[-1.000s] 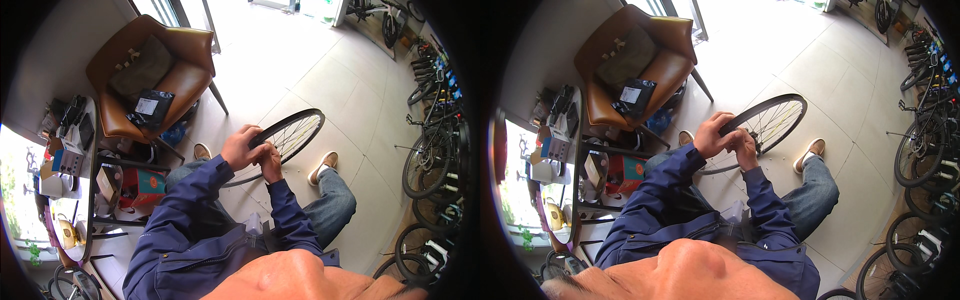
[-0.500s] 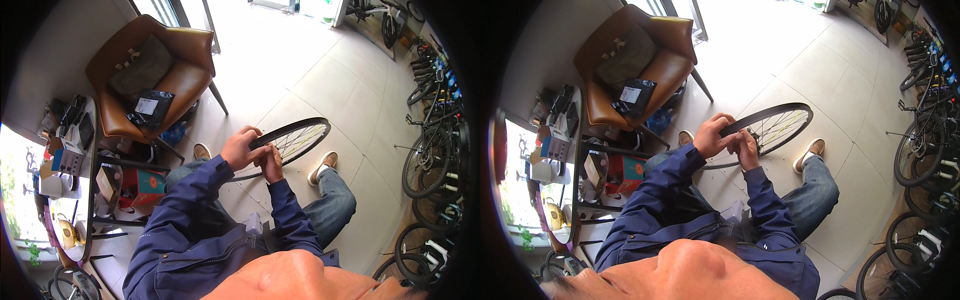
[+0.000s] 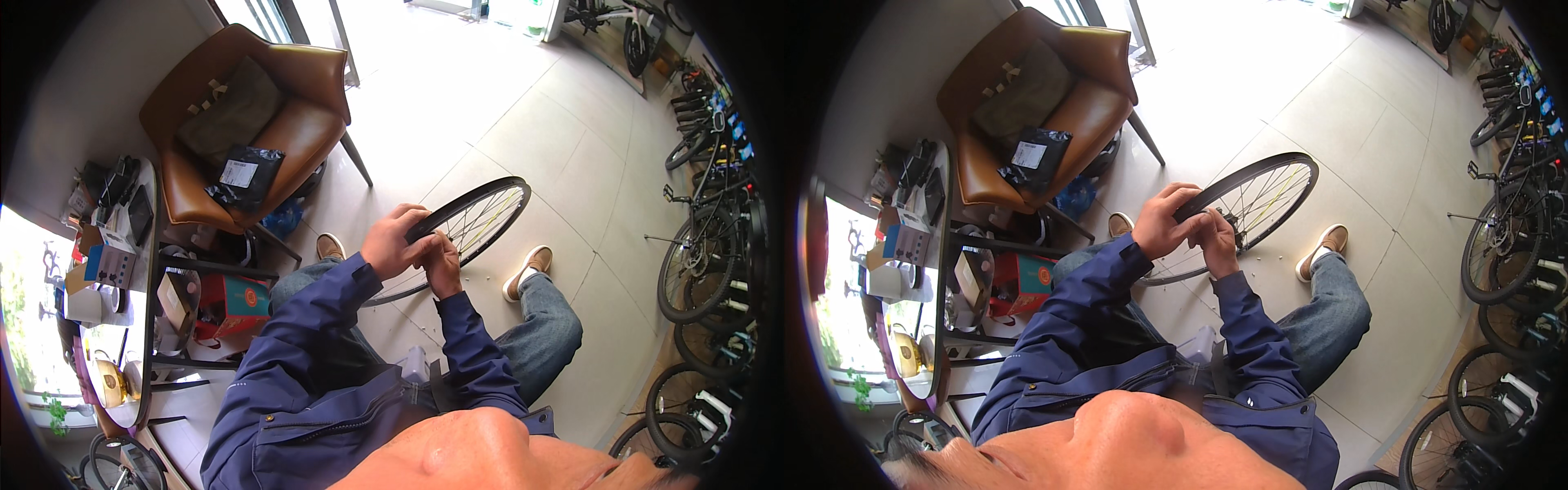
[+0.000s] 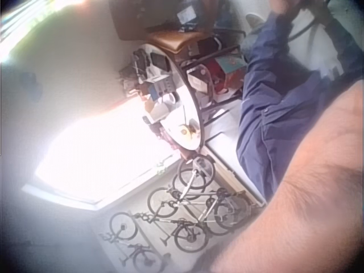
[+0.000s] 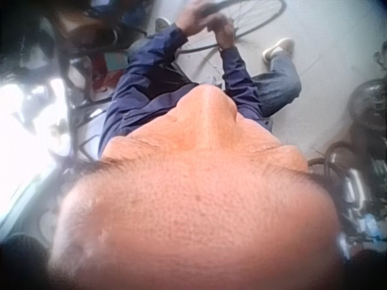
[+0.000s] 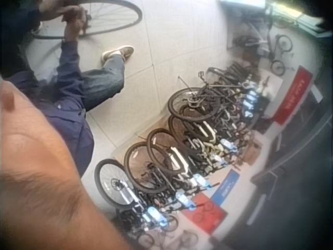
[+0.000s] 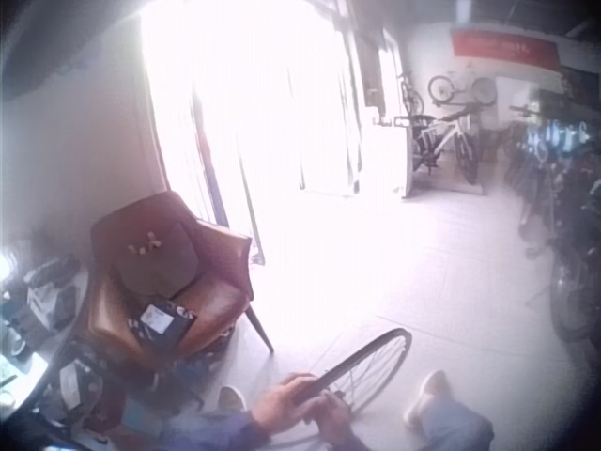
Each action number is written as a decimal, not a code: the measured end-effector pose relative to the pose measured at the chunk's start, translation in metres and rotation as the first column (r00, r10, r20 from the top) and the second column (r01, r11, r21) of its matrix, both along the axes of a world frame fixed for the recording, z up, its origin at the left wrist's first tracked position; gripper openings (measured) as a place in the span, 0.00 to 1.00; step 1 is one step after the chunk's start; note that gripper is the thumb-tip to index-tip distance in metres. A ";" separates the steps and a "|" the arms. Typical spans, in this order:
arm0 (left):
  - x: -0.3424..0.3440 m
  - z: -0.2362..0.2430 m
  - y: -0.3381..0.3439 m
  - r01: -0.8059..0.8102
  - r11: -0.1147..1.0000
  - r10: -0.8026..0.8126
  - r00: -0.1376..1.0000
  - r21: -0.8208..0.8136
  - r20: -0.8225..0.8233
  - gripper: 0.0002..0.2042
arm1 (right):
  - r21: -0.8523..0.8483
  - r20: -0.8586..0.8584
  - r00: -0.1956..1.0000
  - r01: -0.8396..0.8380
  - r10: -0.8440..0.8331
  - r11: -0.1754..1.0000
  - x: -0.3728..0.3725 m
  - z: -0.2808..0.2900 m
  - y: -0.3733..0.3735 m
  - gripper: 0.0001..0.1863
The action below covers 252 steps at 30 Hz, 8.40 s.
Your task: The person holds a bicycle wheel and repeatedly inserts and removes a small metal part near the hub. They rotate the wheel to access different sections and continue the same insertion and removal motions.
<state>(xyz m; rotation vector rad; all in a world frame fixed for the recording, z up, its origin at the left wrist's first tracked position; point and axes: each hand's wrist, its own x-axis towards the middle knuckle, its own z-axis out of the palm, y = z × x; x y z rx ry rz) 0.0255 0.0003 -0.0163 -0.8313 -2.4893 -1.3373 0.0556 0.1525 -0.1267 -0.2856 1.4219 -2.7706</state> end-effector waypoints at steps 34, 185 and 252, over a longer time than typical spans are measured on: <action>0.000 -0.001 -0.001 0.068 0.998 -0.068 0.998 0.002 0.009 0.21 | -0.018 0.016 1.000 -0.004 0.005 1.000 0.001 0.008 0.002 0.28; 0.001 -0.001 -0.001 0.064 0.998 -0.066 0.995 0.020 0.073 0.20 | 0.042 0.036 0.999 0.009 -0.011 0.999 0.000 0.003 0.004 0.34; -0.001 0.000 -0.001 0.064 0.998 -0.064 0.997 -0.001 0.031 0.19 | 0.038 0.052 0.999 0.008 -0.010 0.999 0.000 0.007 0.009 0.32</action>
